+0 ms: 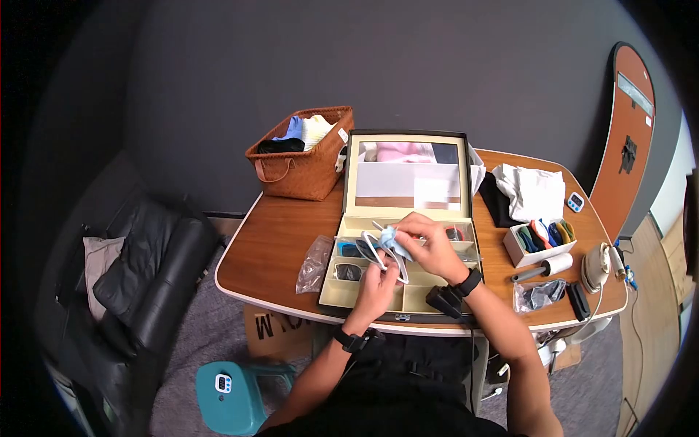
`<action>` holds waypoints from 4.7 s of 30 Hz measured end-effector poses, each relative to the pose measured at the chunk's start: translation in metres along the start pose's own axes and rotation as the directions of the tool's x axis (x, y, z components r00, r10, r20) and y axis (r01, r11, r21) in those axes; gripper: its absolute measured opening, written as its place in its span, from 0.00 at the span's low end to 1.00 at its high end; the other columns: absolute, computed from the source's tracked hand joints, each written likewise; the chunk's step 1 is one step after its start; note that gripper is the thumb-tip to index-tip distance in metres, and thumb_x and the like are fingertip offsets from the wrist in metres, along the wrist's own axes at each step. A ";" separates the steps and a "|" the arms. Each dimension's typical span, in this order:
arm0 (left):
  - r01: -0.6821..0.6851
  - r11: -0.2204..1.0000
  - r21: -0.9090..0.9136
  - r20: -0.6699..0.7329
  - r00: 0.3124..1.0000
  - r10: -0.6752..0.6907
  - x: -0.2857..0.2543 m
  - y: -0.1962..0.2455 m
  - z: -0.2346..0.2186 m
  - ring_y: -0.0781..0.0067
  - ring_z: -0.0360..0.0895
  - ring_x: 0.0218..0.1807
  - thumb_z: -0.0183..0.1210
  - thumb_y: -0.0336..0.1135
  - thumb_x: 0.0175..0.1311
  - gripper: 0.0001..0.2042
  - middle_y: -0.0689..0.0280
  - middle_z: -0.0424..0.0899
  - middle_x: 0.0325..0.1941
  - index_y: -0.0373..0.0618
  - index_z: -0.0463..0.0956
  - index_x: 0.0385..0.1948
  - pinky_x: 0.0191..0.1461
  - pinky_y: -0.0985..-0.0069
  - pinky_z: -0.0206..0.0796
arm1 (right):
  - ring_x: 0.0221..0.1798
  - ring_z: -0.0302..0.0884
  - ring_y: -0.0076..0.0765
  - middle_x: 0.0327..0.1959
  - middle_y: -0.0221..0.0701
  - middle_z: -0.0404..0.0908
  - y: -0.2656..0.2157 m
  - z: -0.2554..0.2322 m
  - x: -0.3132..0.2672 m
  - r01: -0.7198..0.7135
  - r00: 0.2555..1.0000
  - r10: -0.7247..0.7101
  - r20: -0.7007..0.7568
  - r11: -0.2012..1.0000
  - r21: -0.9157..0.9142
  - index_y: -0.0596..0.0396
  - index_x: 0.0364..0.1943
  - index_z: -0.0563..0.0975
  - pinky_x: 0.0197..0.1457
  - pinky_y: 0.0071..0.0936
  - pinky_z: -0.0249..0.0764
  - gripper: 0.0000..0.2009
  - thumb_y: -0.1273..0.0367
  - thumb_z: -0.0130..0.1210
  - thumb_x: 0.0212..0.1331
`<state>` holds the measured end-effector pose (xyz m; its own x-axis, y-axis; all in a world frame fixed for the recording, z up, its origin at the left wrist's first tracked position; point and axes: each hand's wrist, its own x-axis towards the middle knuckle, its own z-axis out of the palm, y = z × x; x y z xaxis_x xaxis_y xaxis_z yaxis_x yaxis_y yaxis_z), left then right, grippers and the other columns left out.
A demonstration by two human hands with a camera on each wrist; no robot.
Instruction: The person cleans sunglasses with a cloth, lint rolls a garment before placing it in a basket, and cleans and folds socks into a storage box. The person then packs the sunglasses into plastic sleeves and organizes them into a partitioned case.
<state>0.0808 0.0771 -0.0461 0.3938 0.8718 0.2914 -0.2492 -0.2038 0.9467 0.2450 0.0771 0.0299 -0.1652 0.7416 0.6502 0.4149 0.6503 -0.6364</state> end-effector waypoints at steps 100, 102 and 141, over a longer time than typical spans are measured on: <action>0.251 0.927 -0.278 0.162 0.964 -0.212 0.007 0.012 -0.008 0.61 0.79 0.17 0.46 0.50 0.74 0.19 0.57 0.77 0.18 0.39 0.67 0.43 0.21 0.67 0.74 | 0.30 0.78 0.34 0.31 0.36 0.79 0.009 0.001 -0.006 -0.039 0.969 0.038 0.243 0.999 -0.003 0.65 0.44 0.79 0.37 0.28 0.74 0.09 0.75 0.54 0.62; 0.251 0.931 -0.264 0.145 0.965 -0.219 0.005 0.020 -0.005 0.61 0.79 0.16 0.49 0.50 0.73 0.19 0.59 0.77 0.17 0.39 0.67 0.40 0.21 0.68 0.74 | 0.31 0.78 0.33 0.31 0.36 0.78 0.006 0.002 -0.006 -0.022 0.968 0.022 0.252 1.000 -0.004 0.65 0.43 0.79 0.37 0.28 0.74 0.09 0.74 0.55 0.62; 0.073 0.927 -0.368 -0.050 0.994 -0.098 0.005 0.023 0.000 0.80 0.75 0.33 0.41 0.28 0.71 0.19 0.67 0.74 0.41 0.43 0.64 0.63 0.31 0.80 0.74 | 0.35 0.74 0.22 0.33 0.28 0.77 0.005 0.000 -0.003 -0.044 0.989 0.060 0.138 0.992 -0.117 0.58 0.39 0.76 0.38 0.22 0.72 0.09 0.71 0.61 0.57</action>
<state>0.0771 0.0766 -0.0233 0.3714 0.9089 0.1897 -0.5282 0.0388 0.8482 0.2478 0.0779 0.0248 -0.2615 0.7949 0.5475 0.5236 0.5933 -0.6114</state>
